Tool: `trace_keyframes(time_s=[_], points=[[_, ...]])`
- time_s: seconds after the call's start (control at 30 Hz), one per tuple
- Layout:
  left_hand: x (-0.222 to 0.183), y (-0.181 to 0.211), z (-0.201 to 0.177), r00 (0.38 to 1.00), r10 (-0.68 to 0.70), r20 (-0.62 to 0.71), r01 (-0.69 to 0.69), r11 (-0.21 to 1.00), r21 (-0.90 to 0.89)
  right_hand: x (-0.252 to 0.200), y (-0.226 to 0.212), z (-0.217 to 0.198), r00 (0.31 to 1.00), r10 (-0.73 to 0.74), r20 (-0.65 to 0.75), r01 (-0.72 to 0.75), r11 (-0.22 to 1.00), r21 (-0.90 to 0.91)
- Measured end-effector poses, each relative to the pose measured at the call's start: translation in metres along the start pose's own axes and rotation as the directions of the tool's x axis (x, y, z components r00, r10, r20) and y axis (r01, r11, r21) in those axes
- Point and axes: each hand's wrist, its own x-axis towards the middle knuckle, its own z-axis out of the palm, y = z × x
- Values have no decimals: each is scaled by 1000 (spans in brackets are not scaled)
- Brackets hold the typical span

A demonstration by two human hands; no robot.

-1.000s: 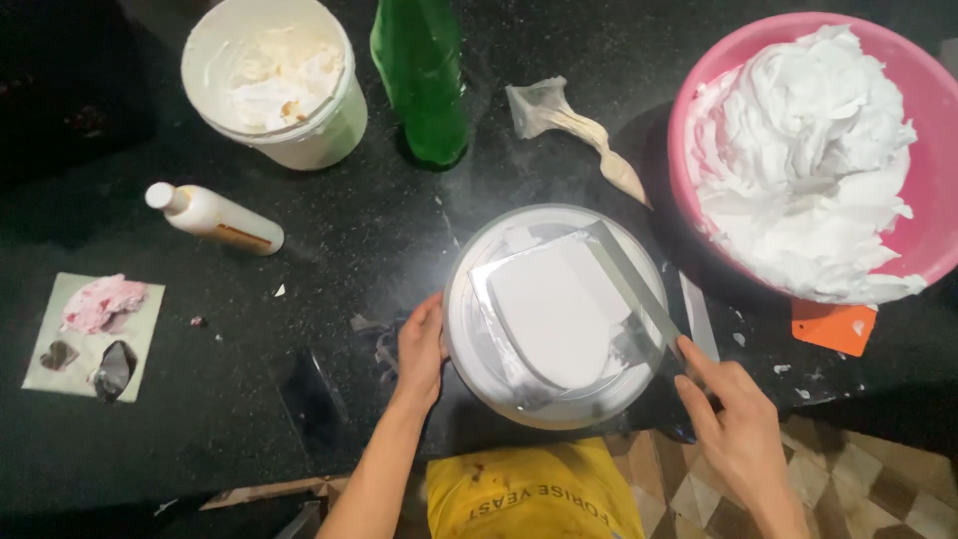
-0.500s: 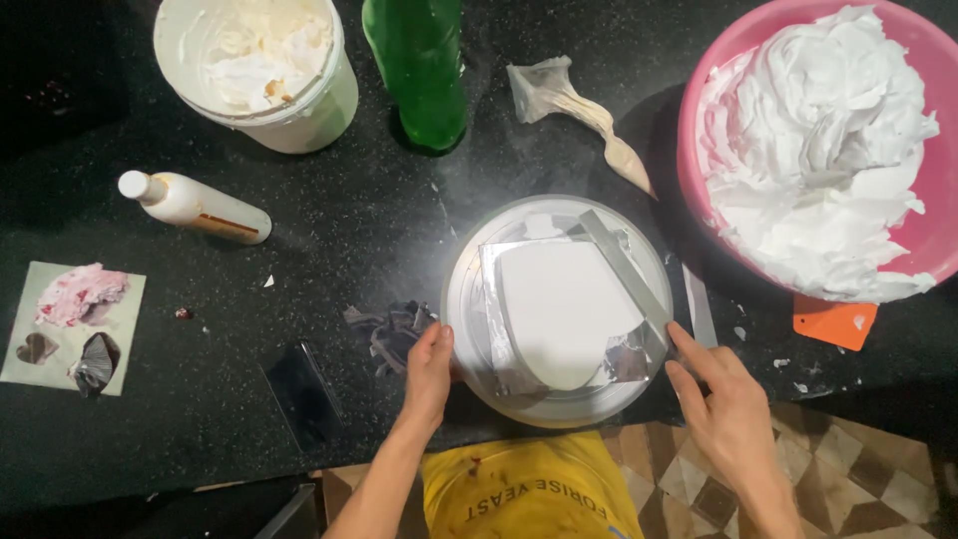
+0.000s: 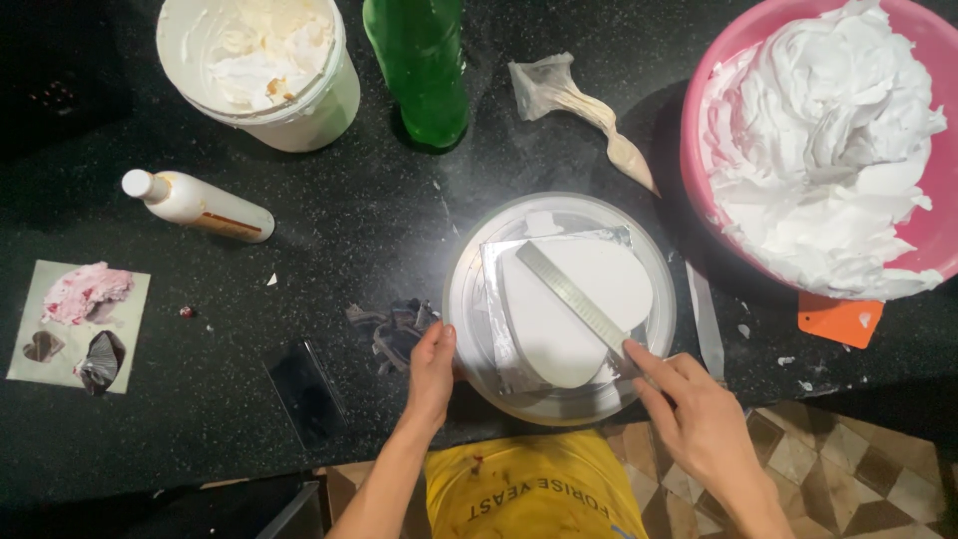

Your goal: The person uses a metal spatula to smooth white frosting on a heart-shaped cake placed on a rotating turntable. They repeatedly scrape the sides and top to even the surface, occasionally rotating the turntable to access different areas.

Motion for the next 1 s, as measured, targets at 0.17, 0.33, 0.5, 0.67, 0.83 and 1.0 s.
trace_keyframes(time_s=[0.17,0.33,0.5,0.67,0.83,1.0], points=[[-3,3,0,1000,-16,9,16,1000,-8,-4,-6,2,999,-10,50,10,1000,-11],[-2,4,0,1000,-23,16,23,1000,-1,-9,-14,3,995,-16,97,16,1000,-3],[1,-3,-2,1000,18,18,-18,1000,-8,-14,-9,7,990,-59,132,59,998,2],[1,-5,-3,1000,15,15,-15,1000,-23,-21,-7,6,977,-107,186,92,992,86],[8,-33,-30,999,40,-36,-43,995,-95,-35,5,6,814,-407,415,164,846,508],[13,-7,-9,653,757,-10,-324,291,900,-56,10,46,818,-568,90,342,606,718]])
